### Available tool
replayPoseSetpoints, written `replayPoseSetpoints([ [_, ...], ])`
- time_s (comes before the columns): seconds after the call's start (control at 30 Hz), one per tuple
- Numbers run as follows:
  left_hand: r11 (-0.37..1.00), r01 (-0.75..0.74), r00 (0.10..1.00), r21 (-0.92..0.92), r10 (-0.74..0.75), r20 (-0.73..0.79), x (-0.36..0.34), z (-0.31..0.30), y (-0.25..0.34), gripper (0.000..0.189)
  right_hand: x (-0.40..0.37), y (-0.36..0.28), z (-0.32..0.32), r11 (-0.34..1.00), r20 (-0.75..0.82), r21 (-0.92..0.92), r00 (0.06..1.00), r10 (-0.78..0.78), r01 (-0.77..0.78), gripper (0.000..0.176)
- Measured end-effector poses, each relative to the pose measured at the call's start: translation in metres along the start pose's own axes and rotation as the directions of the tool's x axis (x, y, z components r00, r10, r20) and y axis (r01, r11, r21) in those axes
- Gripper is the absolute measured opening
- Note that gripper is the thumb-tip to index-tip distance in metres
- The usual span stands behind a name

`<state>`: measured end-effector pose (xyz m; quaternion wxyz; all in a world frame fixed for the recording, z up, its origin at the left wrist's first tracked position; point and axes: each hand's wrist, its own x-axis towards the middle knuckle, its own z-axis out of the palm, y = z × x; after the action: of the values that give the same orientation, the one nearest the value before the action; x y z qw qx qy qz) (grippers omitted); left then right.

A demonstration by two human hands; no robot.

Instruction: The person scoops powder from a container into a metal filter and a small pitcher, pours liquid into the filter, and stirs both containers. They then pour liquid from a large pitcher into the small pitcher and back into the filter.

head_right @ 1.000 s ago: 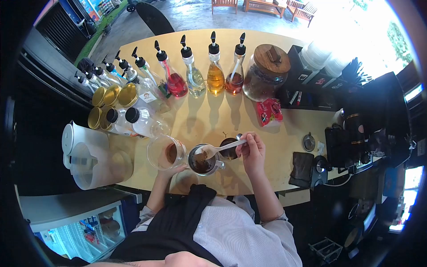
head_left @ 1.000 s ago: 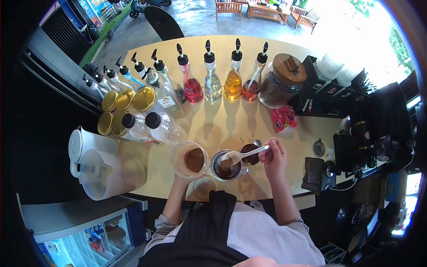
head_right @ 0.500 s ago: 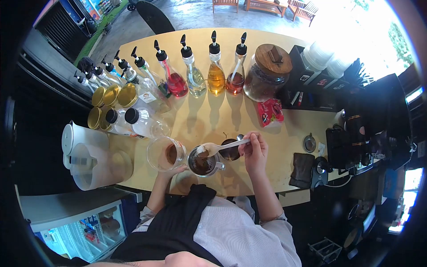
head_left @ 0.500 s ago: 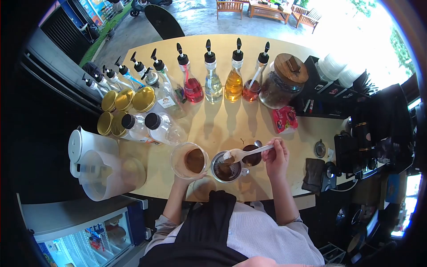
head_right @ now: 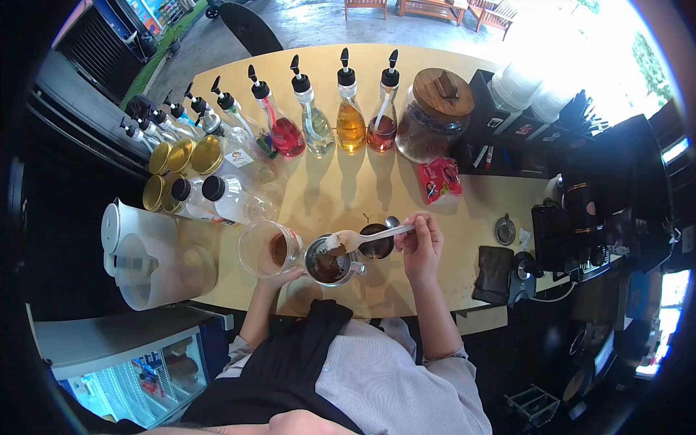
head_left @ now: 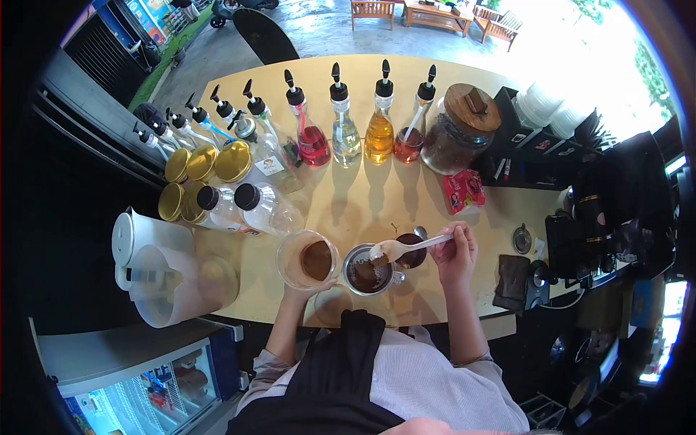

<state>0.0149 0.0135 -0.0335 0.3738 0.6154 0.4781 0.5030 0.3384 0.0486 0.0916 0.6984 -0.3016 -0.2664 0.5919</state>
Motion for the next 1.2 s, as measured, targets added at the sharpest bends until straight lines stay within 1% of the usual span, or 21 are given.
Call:
replayPoseSetpoints([
  [0.07,1.000,0.012,1.000,0.005,-0.012,-0.003,0.000,0.000,-0.001,0.096,0.002,0.001,-0.010,1.000,0.070,-0.029,0.998,-0.010,0.012,0.019],
  [0.2,0.999,0.020,1.000,-0.035,-0.021,-0.011,-0.001,0.001,0.000,0.095,0.000,0.000,-0.016,0.999,0.074,-0.049,0.997,-0.017,0.020,0.018],
  [0.27,0.999,0.023,1.000,-0.032,-0.023,-0.021,-0.001,0.001,0.001,0.094,-0.001,0.001,-0.018,0.999,0.094,0.039,0.996,0.008,-0.011,0.018],
  [0.37,1.000,0.014,1.000,-0.024,-0.014,-0.016,0.000,0.001,-0.001,0.094,-0.003,0.002,-0.019,1.000,0.099,-0.009,0.995,0.006,-0.005,0.018],
  [0.6,1.000,0.016,1.000,0.007,-0.016,-0.016,0.001,0.001,0.006,0.094,-0.002,0.005,-0.015,1.000,0.072,0.017,0.997,0.010,-0.012,0.018],
  [0.7,0.999,0.016,1.000,-0.030,-0.016,-0.017,0.001,0.001,0.000,0.094,0.002,0.009,-0.012,0.999,0.103,0.036,0.994,-0.026,0.022,0.019],
  [0.77,0.999,0.012,1.000,-0.030,-0.012,-0.004,0.001,0.000,-0.001,0.094,0.004,0.012,-0.012,0.998,0.185,-0.066,0.983,-0.008,0.020,0.022],
  [0.8,1.000,0.010,1.000,-0.030,-0.010,-0.004,0.001,0.000,-0.001,0.094,0.005,0.013,-0.012,0.998,0.186,-0.065,0.983,-0.009,0.021,0.022],
  [0.87,0.999,0.021,1.000,0.031,-0.021,0.000,0.000,-0.001,0.001,0.093,0.006,0.016,-0.012,0.999,0.229,-0.028,0.973,-0.039,0.047,0.023],
  [0.9,0.999,0.021,1.000,0.031,-0.021,-0.001,-0.001,-0.001,0.002,0.093,0.005,0.016,-0.011,0.999,0.231,-0.027,0.972,-0.039,0.046,0.023],
  [0.97,0.999,0.040,0.999,-0.010,-0.040,-0.008,0.000,0.000,0.006,0.093,0.004,0.016,-0.011,0.997,0.298,-0.043,0.954,-0.042,0.058,0.023],
  [1.0,0.999,0.037,0.999,-0.008,-0.037,-0.010,0.001,-0.001,0.009,0.093,0.003,0.016,-0.010,0.997,0.301,-0.042,0.953,-0.044,0.059,0.023],
  [1.07,0.998,0.026,1.000,0.053,-0.026,-0.003,0.003,-0.001,0.015,0.094,-0.001,0.014,-0.010,0.990,0.299,-0.113,0.953,-0.042,0.079,0.023],
  [1.1,0.998,0.022,1.000,0.050,-0.022,0.000,0.003,0.001,0.016,0.094,-0.002,0.013,-0.009,0.990,0.298,-0.114,0.953,-0.046,0.084,0.023],
  [1.17,0.998,0.051,0.999,-0.023,-0.051,-0.017,0.003,0.002,0.018,0.095,-0.005,0.012,-0.002,0.991,0.275,-0.083,0.958,-0.076,0.103,0.024],
  [1.2,0.999,0.048,0.999,-0.023,-0.048,-0.018,0.003,0.001,0.017,0.095,-0.005,0.011,-0.002,0.991,0.277,-0.082,0.958,-0.078,0.105,0.024],
])
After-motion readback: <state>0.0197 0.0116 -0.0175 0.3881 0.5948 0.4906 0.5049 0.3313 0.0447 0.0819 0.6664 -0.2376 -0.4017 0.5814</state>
